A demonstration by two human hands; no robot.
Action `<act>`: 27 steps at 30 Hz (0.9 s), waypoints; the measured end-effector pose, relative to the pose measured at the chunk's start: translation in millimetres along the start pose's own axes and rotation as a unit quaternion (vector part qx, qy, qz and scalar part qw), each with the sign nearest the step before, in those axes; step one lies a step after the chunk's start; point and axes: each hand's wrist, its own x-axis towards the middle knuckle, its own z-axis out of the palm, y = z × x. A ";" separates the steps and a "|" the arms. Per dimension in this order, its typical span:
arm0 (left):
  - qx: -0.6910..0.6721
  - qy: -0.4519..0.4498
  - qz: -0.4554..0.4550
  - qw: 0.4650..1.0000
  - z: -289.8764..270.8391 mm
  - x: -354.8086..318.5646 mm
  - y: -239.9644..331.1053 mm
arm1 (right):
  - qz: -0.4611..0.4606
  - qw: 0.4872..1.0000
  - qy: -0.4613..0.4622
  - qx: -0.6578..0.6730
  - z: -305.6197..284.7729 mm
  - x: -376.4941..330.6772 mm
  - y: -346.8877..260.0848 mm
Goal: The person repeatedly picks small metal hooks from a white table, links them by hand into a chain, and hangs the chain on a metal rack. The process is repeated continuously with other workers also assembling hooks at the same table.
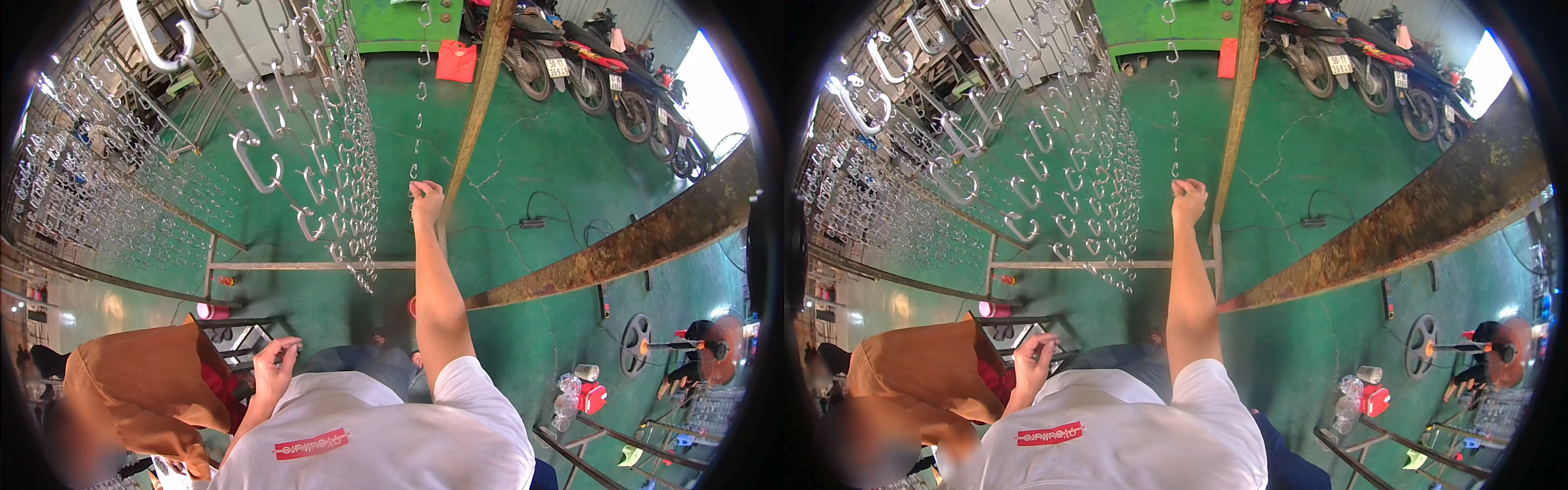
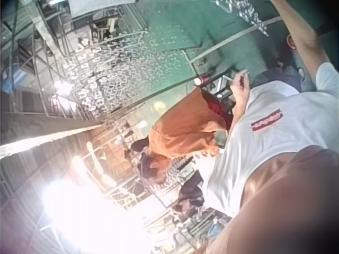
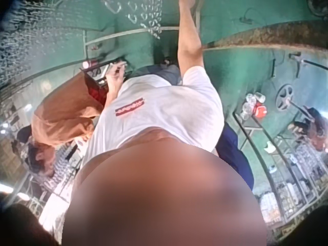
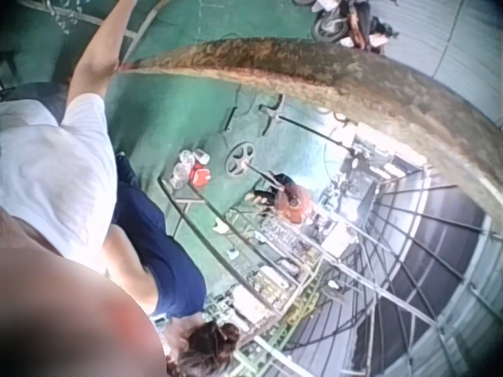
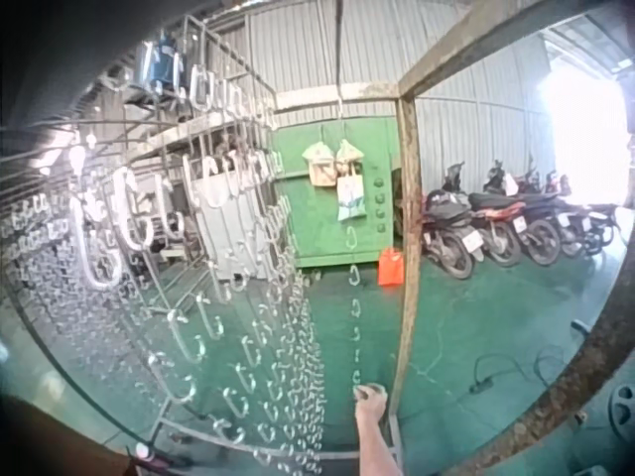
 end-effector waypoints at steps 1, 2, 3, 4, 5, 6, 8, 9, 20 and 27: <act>-0.008 -0.001 0.004 1.000 -0.4 -0.3 -0.9 | 0.000 1.000 0.004 0.004 -1.1 0.3 0.1; -0.004 -0.005 0.000 1.000 -1.1 -0.5 -1.8 | -0.001 1.000 0.006 0.004 -2.6 0.7 -0.3; -0.004 -0.008 0.001 1.000 -1.7 -0.5 -2.7 | -0.001 1.000 0.009 0.004 -4.1 1.4 -0.9; -0.008 -0.009 0.005 1.000 -2.0 -0.3 -3.7 | -0.002 1.000 0.013 0.003 -6.0 2.5 -2.0; -0.006 -0.013 0.002 1.000 -2.3 0.2 -4.6 | -0.007 1.000 0.017 0.010 -7.8 3.6 -3.5; -0.008 -0.014 0.003 1.000 -2.8 0.7 -5.4 | -0.013 1.000 0.021 0.017 -9.5 4.2 -5.6; -0.013 -0.021 0.005 1.000 -3.1 2.2 -6.6 | -0.018 0.999 0.028 0.025 -14.7 5.1 -10.3; -0.016 -0.026 0.006 1.000 -2.9 3.2 -6.9 | -0.016 0.999 0.030 0.026 -18.5 3.9 -12.5; 0.061 -0.366 0.131 0.919 46.5 44.4 -12.2 | -0.143 0.978 0.080 0.127 -107.1 -74.6 -74.7; 0.070 -0.554 0.320 0.766 109.7 53.5 -29.7 | -0.141 0.979 0.145 0.040 -203.4 -178.6 -134.8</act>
